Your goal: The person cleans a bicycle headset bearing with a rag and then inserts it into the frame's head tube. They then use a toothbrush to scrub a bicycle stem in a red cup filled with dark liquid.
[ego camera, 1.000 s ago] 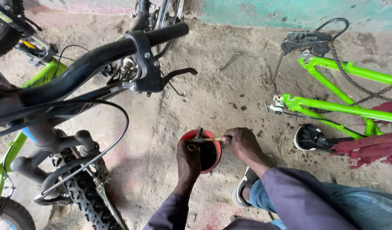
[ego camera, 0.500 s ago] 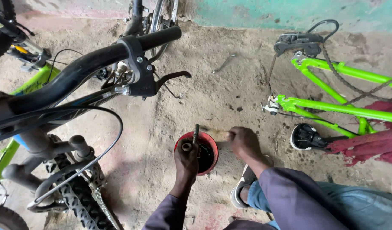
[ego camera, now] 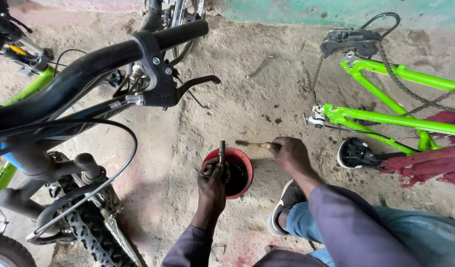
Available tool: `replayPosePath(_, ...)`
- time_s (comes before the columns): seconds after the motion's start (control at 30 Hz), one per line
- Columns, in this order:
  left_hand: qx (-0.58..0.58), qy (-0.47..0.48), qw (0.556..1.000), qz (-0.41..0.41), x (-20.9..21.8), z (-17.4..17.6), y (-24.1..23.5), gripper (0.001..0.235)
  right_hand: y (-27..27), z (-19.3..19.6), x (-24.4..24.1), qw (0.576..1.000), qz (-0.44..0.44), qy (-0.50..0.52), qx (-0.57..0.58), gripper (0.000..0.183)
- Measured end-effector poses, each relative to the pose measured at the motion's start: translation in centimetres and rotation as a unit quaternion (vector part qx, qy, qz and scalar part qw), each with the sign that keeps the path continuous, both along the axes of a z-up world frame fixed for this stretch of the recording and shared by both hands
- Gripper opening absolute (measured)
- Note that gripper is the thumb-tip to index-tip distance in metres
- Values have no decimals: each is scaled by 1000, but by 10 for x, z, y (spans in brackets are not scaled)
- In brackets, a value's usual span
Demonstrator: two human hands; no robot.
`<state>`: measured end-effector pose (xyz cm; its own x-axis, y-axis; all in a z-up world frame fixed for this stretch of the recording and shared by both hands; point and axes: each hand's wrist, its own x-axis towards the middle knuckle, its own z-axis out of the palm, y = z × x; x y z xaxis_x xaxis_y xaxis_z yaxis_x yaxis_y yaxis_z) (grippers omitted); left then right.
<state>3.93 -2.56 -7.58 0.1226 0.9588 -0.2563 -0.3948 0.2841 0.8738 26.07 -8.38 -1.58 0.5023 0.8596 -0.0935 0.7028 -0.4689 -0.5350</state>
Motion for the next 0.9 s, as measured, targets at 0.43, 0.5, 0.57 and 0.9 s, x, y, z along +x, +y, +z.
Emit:
replayPosePath(0.43, -114, -95, 987, -60, -9, -24, 6, 17, 17, -18, -1, 996, 45, -7, 71, 31)
replayPosePath(0.5, -143, -88, 984, -58, -18, -12, -2, 14, 17, -18, -18, 994, 57, 51, 74, 33)
replayPosePath(0.57, -138, -93, 984, -61, -11, 25, -4, 11, 24, -32, -26, 994, 87, 49, 44, 23)
replayPosePath(0.9, -208, -120, 966, -91, -15, 18, 17, 11, 32, -17, -32, 993, 71, 72, 55, 14)
